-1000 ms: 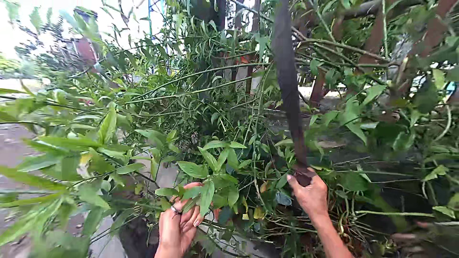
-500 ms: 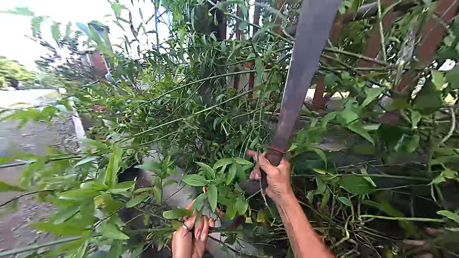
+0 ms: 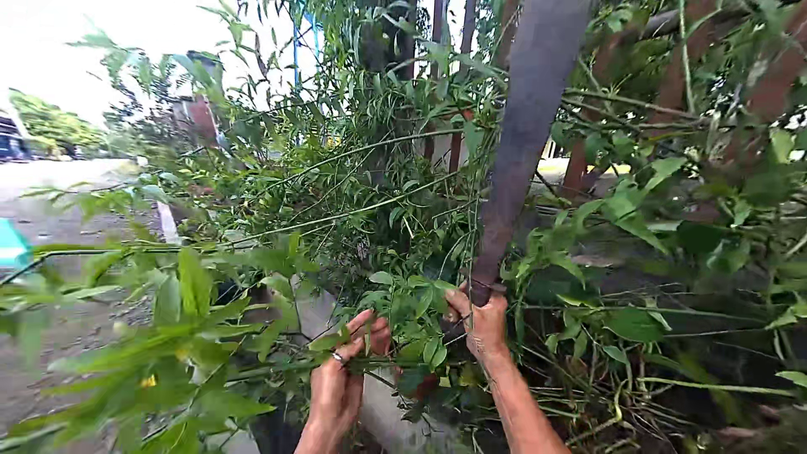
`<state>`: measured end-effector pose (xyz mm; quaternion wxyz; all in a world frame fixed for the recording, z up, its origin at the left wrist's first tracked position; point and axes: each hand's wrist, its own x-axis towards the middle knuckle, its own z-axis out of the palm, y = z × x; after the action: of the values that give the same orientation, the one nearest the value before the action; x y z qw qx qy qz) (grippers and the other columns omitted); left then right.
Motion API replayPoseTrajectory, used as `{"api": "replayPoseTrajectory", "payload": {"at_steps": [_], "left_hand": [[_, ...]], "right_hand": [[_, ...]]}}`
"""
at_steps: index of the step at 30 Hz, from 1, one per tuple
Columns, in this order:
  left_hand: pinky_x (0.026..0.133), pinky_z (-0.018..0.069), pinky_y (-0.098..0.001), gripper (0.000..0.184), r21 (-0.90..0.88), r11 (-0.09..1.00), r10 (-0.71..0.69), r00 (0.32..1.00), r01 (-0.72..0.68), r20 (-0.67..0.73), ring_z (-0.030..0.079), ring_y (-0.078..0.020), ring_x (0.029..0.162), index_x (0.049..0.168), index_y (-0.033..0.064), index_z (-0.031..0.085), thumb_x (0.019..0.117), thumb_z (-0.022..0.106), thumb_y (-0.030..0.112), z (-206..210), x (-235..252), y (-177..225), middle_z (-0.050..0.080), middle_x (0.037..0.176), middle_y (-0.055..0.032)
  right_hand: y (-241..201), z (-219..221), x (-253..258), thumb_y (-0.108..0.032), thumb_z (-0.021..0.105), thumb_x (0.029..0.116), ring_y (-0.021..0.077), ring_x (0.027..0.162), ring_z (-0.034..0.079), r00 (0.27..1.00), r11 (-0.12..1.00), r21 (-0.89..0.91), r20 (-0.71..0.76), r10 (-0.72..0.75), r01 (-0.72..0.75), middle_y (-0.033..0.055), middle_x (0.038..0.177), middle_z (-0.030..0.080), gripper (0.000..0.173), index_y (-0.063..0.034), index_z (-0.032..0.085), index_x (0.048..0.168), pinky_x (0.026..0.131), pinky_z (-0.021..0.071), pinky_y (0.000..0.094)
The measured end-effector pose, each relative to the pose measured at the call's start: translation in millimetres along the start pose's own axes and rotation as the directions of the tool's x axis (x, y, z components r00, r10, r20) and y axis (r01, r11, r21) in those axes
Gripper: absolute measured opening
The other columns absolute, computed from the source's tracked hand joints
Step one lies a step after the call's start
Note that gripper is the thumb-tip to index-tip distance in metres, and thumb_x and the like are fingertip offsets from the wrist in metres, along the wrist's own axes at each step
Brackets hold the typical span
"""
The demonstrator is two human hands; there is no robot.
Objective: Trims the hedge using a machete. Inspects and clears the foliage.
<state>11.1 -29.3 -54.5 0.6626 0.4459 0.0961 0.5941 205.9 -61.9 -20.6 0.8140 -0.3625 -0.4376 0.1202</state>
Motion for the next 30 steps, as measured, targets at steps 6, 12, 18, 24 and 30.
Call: {"api": "replayPoseTrajectory", "payload": {"at_steps": [6, 12, 18, 24, 30], "left_hand": [[0.082, 0.0570, -0.0295, 0.033, 0.193, 0.972, -0.137, 0.990, 0.130, 0.023, 0.072, -0.0161, 0.095, 0.134, -0.0020, 0.057, 0.1052, 0.042, 0.003, 74.8, 44.8, 18.7, 0.075, 0.111, -0.0120], [0.080, 0.0535, -0.0268, 0.035, 0.408, 0.899, -0.264, 0.940, 0.158, 0.216, 0.069, -0.0107, 0.093, 0.139, 0.0025, 0.055, 0.1086, 0.041, 0.014, 128.3, 76.4, 6.4, 0.074, 0.110, -0.0075], [0.072, 0.0558, -0.0241, 0.023, 0.437, 0.865, -0.373, 0.899, 0.246, 0.231, 0.069, -0.0095, 0.078, 0.119, 0.0003, 0.062, 0.1072, 0.048, 0.014, 163.3, 80.9, -9.9, 0.074, 0.092, -0.0053], [0.058, 0.0535, -0.0210, 0.018, 0.447, 0.859, -0.380, 0.896, 0.250, 0.231, 0.063, -0.0066, 0.063, 0.106, 0.0025, 0.061, 0.1075, 0.048, 0.016, 167.6, 88.1, -9.3, 0.068, 0.078, -0.0025], [0.057, 0.0539, -0.0220, 0.014, 0.456, 0.856, -0.374, 0.901, 0.244, 0.220, 0.061, -0.0071, 0.062, 0.109, 0.0037, 0.058, 0.1065, 0.052, 0.017, 162.4, 92.3, -9.1, 0.062, 0.076, -0.0016]], "right_hand": [[2.4, -18.2, -13.3, 0.008, 0.068, 0.0828, 0.0045, 0.047, 0.058, 1.000, 0.998, 0.062, 0.009, -0.028, 0.027, -0.0030, 0.065, 0.068, 0.016, -0.0019, 0.059, 0.092, 0.045, 0.0528, 0.0213], [-4.6, -30.1, -25.1, 0.008, 0.069, 0.0820, -0.0010, 0.052, 0.059, 0.999, 0.997, 0.072, -0.049, 0.005, -0.002, -0.0066, 0.067, 0.066, 0.019, -0.0034, 0.059, 0.093, 0.051, 0.0519, 0.0160], [14.9, -42.6, -31.9, 0.003, 0.071, 0.0820, -0.0016, 0.059, 0.062, 0.991, 0.997, -0.073, -0.132, -0.015, 0.005, -0.0063, 0.072, 0.067, 0.018, 0.0028, 0.063, 0.098, 0.058, 0.0568, 0.0188], [10.8, -37.7, -36.5, 0.007, 0.070, 0.0810, -0.0043, 0.066, 0.063, 0.988, 0.989, -0.148, -0.146, -0.040, 0.018, -0.0036, 0.078, 0.068, 0.024, 0.0088, 0.062, 0.104, 0.065, 0.0571, 0.0168], [10.3, -31.7, -39.4, 0.007, 0.073, 0.0799, -0.0059, 0.075, 0.064, 0.991, 0.977, -0.212, -0.122, -0.059, 0.032, 0.0012, 0.086, 0.069, 0.030, 0.0129, 0.061, 0.107, 0.073, 0.0559, 0.0140]]}}
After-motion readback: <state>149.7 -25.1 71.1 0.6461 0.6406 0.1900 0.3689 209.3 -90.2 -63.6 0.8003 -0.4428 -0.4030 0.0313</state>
